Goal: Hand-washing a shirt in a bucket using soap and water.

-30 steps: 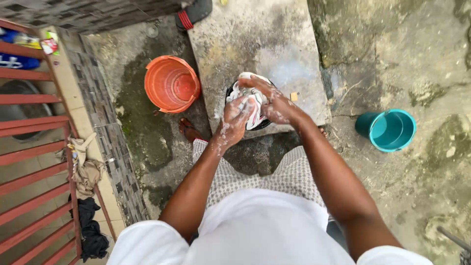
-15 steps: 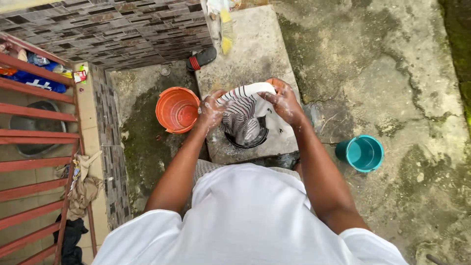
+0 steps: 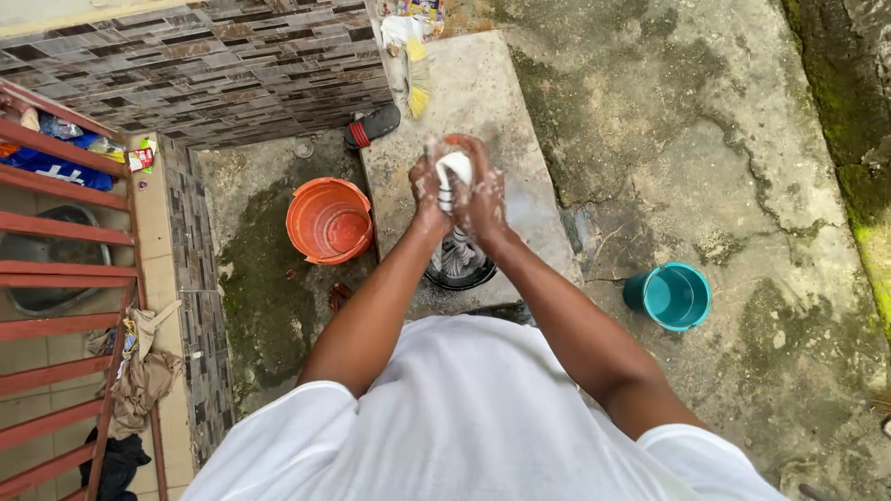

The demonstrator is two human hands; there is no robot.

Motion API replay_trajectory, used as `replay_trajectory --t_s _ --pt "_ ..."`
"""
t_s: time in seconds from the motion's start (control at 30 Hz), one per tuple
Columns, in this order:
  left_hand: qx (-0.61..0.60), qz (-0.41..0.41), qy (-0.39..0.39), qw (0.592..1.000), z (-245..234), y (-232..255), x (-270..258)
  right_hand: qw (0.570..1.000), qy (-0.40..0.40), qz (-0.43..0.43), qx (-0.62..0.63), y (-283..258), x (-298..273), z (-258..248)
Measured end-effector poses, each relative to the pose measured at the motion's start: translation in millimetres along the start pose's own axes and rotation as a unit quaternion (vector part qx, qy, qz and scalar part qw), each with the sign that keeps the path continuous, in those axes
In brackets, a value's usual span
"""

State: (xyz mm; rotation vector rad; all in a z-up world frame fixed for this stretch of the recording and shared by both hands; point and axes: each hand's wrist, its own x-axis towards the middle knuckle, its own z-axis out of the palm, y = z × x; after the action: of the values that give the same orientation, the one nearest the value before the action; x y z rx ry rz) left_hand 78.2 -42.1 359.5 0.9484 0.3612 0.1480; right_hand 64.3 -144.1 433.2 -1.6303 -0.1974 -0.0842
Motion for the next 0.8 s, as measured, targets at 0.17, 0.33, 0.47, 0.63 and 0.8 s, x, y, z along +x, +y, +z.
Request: replay_trajectory --t_s 0.17,0.33,0.47,0.63,0.8 --pt "-0.173 -0.153 -0.213 0.949 -69 -108 60 0.944 -0.056 -0.286 -0.154 53 -8 11" --pt "-0.058 -0.182 0.004 0.982 -37 -94 37 0.975 -0.017 -0.142 -0.172 64 -4 5" --pt "-0.293 -0.223 -0.296 0.881 -66 -112 58 0.971 -0.033 -0.08 -0.224 68 3 0" --pt "0.269 -0.027 -0.257 0.928 -45 -34 7 0.978 -0.078 0.011 -0.194 67 64 -38" --pt "0.707 -0.068 -0.218 0.669 -46 -6 -5 0.949 -0.201 -0.072 -0.233 19 61 -44"
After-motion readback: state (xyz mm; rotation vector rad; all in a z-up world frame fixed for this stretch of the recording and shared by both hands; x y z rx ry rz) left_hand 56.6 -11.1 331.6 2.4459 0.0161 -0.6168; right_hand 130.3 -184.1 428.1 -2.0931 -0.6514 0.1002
